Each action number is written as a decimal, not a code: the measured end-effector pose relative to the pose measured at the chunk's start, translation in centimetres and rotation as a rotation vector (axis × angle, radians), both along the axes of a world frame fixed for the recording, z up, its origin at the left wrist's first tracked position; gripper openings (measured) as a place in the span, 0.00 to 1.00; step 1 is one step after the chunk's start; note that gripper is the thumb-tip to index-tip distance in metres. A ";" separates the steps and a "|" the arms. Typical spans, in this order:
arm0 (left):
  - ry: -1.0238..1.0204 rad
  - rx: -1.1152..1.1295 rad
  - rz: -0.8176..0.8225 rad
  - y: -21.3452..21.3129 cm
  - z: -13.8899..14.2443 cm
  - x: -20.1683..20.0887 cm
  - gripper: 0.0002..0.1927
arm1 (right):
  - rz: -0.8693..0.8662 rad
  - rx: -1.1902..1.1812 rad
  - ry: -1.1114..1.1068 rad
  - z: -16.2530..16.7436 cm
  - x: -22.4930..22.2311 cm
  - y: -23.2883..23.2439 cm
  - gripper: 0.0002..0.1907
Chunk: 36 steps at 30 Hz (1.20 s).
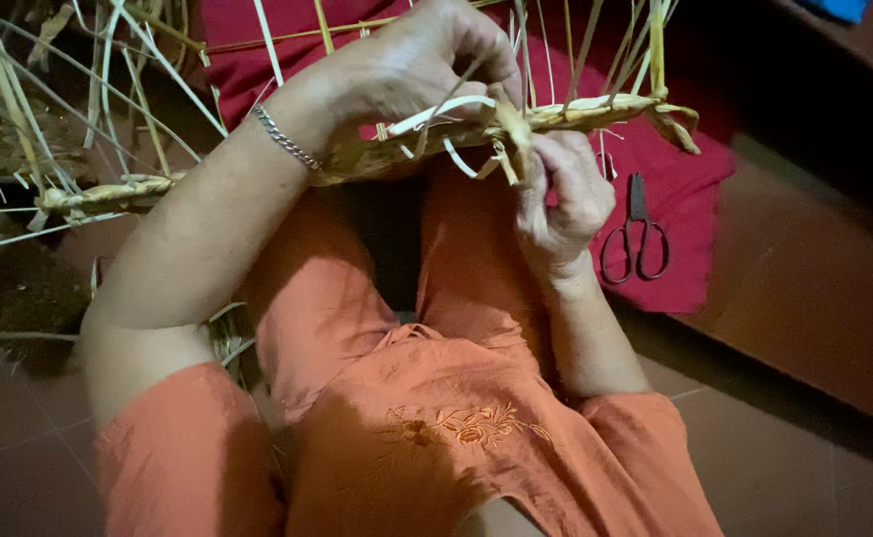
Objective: The person weaves a basket by hand, interlacing dried palm leaves through a circular frame. They trim excess strands with scissors and continue weaving along the rim, adjusting the basket's position as needed.
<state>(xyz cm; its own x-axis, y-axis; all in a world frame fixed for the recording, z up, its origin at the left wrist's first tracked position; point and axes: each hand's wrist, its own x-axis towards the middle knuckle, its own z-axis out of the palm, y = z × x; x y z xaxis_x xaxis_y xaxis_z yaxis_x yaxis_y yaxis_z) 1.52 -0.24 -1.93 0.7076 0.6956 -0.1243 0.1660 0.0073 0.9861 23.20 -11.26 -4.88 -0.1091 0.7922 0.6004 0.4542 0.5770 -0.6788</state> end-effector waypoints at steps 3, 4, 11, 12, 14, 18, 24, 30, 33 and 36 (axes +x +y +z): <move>0.078 -0.048 0.005 0.2 0.5 0.4 0.09 | -0.102 -0.046 -0.007 0.0 -0.6 0.2 0.07; 0.077 -0.073 0.009 0.3 0.7 0.6 0.09 | -0.088 -0.034 0.002 0.0 -0.7 0.3 0.08; 0.140 0.029 0.048 0.4 0.8 0.5 0.09 | -0.132 -0.041 0.017 0.1 -1.3 0.2 0.10; 0.113 0.012 0.053 0.3 0.7 0.4 0.08 | -0.146 -0.053 0.026 0.1 -1.4 0.1 0.10; 0.062 -0.018 0.044 0.2 0.4 0.1 0.07 | -0.148 -0.059 0.031 0.1 -1.5 0.1 0.11; 0.027 0.015 0.003 0.2 0.0 0.3 0.07 | -0.121 -0.037 0.040 0.3 -1.5 -0.1 0.10; 0.046 0.011 0.069 -0.1 0.3 0.6 0.08 | -0.092 -0.208 0.118 0.9 -1.3 -0.1 0.06; 0.052 0.010 0.062 -0.4 1.1 0.1 0.10 | -0.078 -0.338 0.298 0.5 -1.3 -0.5 0.02; 0.063 -0.046 0.032 -0.3 1.4 0.0 0.08 | -0.027 -0.308 0.236 0.4 -1.1 -0.4 0.03; 0.064 -0.060 0.021 -0.1 1.5 0.3 0.08 | 0.008 -0.412 0.352 0.2 -1.0 -0.3 0.04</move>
